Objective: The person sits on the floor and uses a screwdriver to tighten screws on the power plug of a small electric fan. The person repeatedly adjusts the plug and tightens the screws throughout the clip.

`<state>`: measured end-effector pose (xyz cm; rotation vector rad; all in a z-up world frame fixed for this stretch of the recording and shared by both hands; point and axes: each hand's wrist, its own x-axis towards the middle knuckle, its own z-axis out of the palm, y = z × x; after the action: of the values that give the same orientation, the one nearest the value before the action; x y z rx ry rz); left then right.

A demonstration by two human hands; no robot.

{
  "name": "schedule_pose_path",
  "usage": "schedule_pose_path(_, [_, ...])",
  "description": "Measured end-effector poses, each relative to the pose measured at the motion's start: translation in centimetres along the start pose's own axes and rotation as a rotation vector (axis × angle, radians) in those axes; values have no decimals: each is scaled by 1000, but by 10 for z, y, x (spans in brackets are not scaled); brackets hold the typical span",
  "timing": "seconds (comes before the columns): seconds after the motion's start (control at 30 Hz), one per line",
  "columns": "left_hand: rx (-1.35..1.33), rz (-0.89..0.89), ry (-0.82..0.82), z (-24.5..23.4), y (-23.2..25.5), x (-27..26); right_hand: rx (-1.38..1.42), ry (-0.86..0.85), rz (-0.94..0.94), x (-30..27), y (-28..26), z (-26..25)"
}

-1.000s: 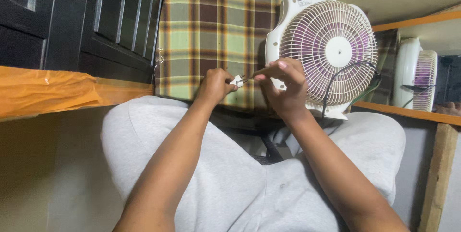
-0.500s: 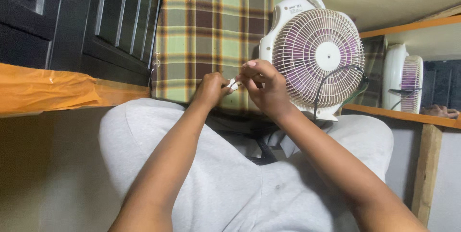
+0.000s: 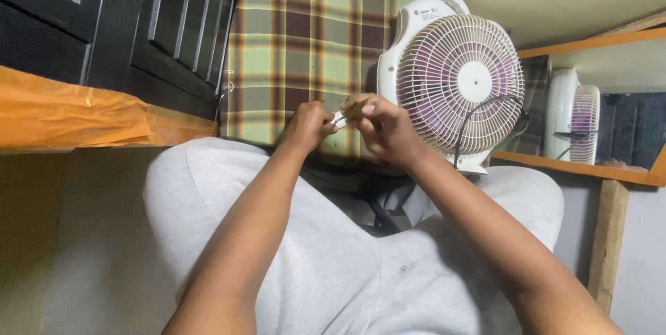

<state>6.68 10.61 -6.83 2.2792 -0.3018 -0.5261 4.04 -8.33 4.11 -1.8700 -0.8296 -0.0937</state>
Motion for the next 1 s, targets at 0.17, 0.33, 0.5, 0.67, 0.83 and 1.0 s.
schedule_pose_path(0.17, [0,37,45,-4,1,-6,88,146,-43,-6,-5,5])
schedule_pose_path(0.33, [8,-104,-64,-3,4,0,-293,326,-125,-7,-10,14])
schedule_pose_path(0.5, [5,-18,24,3,-5,-2,-229,331,-73,-10,-3,17])
schedule_pose_path(0.67, [-2,27,31,3,-5,-1,61,214,26,-8,2,9])
schedule_pose_path(0.83, [-32,16,5,1,-4,-1,145,123,55,0,3,-10])
schedule_pose_path(1.0, [-15,81,55,0,-7,2,268,-66,92,12,-1,-18])
